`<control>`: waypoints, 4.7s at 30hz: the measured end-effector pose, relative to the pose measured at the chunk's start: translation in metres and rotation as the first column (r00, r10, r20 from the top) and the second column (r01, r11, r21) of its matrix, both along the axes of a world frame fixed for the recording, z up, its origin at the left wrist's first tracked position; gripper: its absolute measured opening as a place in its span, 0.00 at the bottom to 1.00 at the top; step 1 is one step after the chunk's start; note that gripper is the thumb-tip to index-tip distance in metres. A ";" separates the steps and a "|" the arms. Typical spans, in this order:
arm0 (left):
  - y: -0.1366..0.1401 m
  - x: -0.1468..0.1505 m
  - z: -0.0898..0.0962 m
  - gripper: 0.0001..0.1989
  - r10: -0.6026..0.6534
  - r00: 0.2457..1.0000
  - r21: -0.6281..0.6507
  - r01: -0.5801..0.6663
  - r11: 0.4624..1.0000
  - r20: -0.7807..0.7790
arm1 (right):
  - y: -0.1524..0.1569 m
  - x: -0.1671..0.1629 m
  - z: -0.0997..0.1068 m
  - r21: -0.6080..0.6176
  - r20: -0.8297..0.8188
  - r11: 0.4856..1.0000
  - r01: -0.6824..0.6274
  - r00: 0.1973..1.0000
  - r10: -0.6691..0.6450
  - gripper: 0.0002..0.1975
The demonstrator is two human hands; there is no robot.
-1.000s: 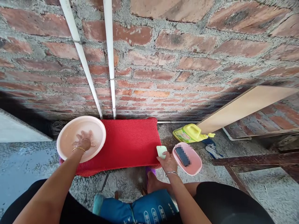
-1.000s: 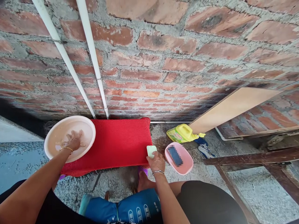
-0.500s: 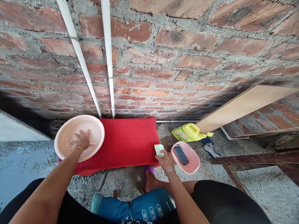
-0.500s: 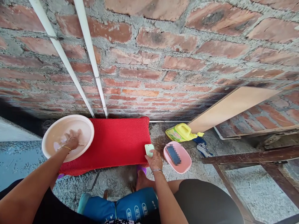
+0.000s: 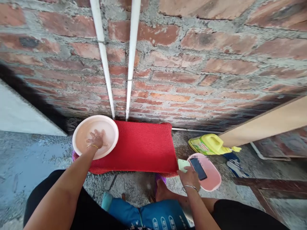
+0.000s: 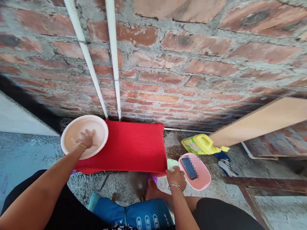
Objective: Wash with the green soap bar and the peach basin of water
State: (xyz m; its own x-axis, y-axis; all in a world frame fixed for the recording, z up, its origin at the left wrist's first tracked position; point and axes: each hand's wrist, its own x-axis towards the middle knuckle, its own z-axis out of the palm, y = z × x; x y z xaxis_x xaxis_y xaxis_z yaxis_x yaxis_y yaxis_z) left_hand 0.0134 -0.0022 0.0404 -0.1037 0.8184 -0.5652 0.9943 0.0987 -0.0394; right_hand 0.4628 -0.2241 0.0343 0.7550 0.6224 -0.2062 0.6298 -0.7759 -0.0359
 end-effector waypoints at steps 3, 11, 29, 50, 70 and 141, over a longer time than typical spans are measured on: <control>0.001 0.002 0.004 0.50 0.008 1.000 -0.002 -0.008 1.000 0.009 | 0.016 -0.029 0.005 0.014 -0.043 0.992 -0.122 0.992 0.123 0.17; 0.002 -0.003 0.002 0.46 -0.011 1.000 -0.010 0.011 1.000 0.021 | 0.072 -0.246 0.024 0.148 -0.405 0.620 -0.771 0.524 0.749 0.19; 0.004 -0.003 -0.001 0.49 -0.035 0.999 -0.001 0.035 0.999 0.015 | 0.133 -0.290 0.005 0.135 -0.424 0.856 -0.498 0.752 0.505 0.18; 0.007 -0.004 -0.013 0.49 -0.027 0.999 0.013 0.027 1.000 -0.023 | 0.167 -0.226 0.014 0.026 -0.393 0.863 -0.504 0.789 0.473 0.20; 0.006 -0.001 -0.014 0.48 -0.036 0.999 0.041 0.037 0.998 -0.035 | 0.200 -0.275 0.008 0.161 -0.427 0.822 -0.547 0.712 0.558 0.18; 0.005 -0.009 -0.038 0.43 -0.070 0.997 0.084 0.073 0.994 -0.032 | 0.271 -0.115 0.018 0.025 -0.209 0.829 -0.559 0.808 0.552 0.23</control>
